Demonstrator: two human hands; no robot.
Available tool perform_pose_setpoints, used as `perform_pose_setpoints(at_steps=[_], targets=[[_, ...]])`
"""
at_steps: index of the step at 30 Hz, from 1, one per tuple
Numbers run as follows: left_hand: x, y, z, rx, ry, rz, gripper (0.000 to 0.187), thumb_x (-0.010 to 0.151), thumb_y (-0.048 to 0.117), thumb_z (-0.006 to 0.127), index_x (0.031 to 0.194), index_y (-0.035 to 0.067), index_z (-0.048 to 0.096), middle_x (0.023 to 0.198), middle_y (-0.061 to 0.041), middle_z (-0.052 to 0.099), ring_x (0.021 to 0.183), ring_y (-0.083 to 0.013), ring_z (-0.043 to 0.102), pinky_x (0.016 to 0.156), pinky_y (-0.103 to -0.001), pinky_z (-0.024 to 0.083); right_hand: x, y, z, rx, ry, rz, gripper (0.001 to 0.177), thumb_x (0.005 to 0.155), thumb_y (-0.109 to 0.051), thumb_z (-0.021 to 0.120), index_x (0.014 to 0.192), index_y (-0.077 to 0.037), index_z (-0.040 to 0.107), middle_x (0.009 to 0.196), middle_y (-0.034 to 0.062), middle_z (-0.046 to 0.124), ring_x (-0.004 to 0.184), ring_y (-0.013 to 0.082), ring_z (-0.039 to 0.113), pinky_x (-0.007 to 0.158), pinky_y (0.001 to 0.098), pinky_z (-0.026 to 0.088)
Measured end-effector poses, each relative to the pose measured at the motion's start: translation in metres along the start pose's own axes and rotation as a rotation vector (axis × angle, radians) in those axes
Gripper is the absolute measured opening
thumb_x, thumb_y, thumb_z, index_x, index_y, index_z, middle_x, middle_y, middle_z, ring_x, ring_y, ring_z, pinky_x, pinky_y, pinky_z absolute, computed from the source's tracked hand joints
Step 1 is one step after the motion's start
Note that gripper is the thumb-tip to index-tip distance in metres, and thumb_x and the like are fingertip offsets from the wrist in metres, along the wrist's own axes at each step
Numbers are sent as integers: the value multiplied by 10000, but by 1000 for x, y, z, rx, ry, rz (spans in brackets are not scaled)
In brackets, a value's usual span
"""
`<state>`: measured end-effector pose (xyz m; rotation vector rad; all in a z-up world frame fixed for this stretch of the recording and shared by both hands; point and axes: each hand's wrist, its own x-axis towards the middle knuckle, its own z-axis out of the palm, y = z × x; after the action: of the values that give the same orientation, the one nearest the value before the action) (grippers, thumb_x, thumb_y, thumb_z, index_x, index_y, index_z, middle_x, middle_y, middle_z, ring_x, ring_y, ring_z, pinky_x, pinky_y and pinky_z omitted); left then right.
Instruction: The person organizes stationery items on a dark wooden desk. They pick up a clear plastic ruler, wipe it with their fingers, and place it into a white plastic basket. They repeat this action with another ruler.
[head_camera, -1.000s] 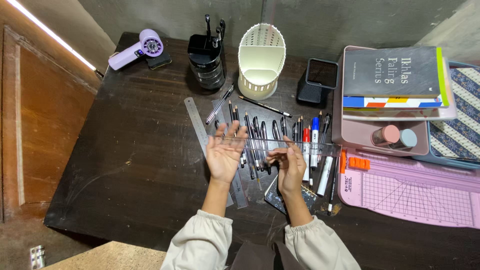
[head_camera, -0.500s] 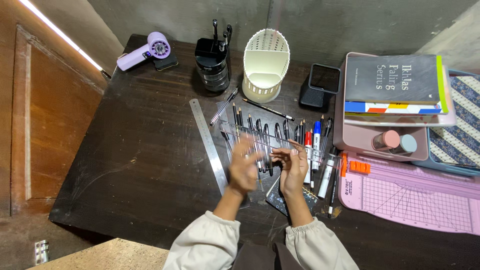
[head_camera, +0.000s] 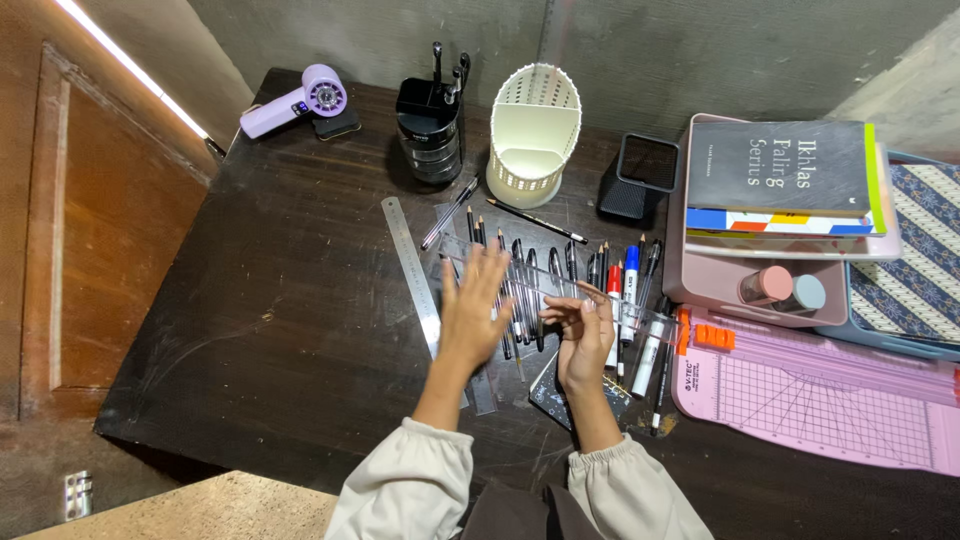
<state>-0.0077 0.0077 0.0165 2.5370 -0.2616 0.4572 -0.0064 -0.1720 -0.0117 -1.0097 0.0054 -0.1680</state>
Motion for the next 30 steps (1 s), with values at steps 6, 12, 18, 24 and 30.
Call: perform_pose_setpoints(at_steps=[6, 12, 18, 24, 30], targets=[[1, -35, -9, 39, 33, -255, 546, 1071, 443, 326, 1577, 246, 378, 1722, -53, 168, 1608, -297, 49, 1273, -558, -56, 1, 2, -2, -32, -20, -17, 277, 1087, -182, 473, 1292, 3, 495, 968, 185, 737, 827, 236, 727, 746, 307, 603], [-3, -10, 13, 184, 64, -142, 660, 1037, 468, 421, 1615, 167, 315, 1708, -156, 112, 1566, -404, 13, 1210, -635, -100, 2, -1, -1, -9, -27, -2, 288, 1085, -191, 468, 1310, -11, 478, 987, 171, 733, 841, 232, 723, 758, 302, 600], [-17, 54, 34, 11, -46, 268, 688, 1007, 529, 465, 1603, 221, 311, 1712, -104, 97, 1574, -366, 19, 1214, -623, -57, 0, 0, -8, 71, 48, 52, 301, 1073, -168, 483, 1328, -8, 487, 994, 117, 692, 935, 205, 689, 859, 318, 592], [-5, 25, 18, 65, -145, 11, 763, 992, 530, 433, 1636, 174, 230, 1731, -48, 90, 1598, -305, 6, 1261, -579, -65, -3, -1, -10, 151, 2, 18, 266, 1115, -262, 499, 1255, -42, 554, 907, 95, 654, 837, 208, 648, 787, 353, 596], [4, -25, 1, 40, -76, -329, 737, 1066, 504, 307, 1644, 76, 143, 1724, -104, -32, 1566, -341, -105, 1218, -603, -118, 0, -8, -6, 263, -117, -3, 343, 1071, -380, 457, 1124, -78, 610, 1033, 114, 685, 983, 269, 715, 833, 360, 619]])
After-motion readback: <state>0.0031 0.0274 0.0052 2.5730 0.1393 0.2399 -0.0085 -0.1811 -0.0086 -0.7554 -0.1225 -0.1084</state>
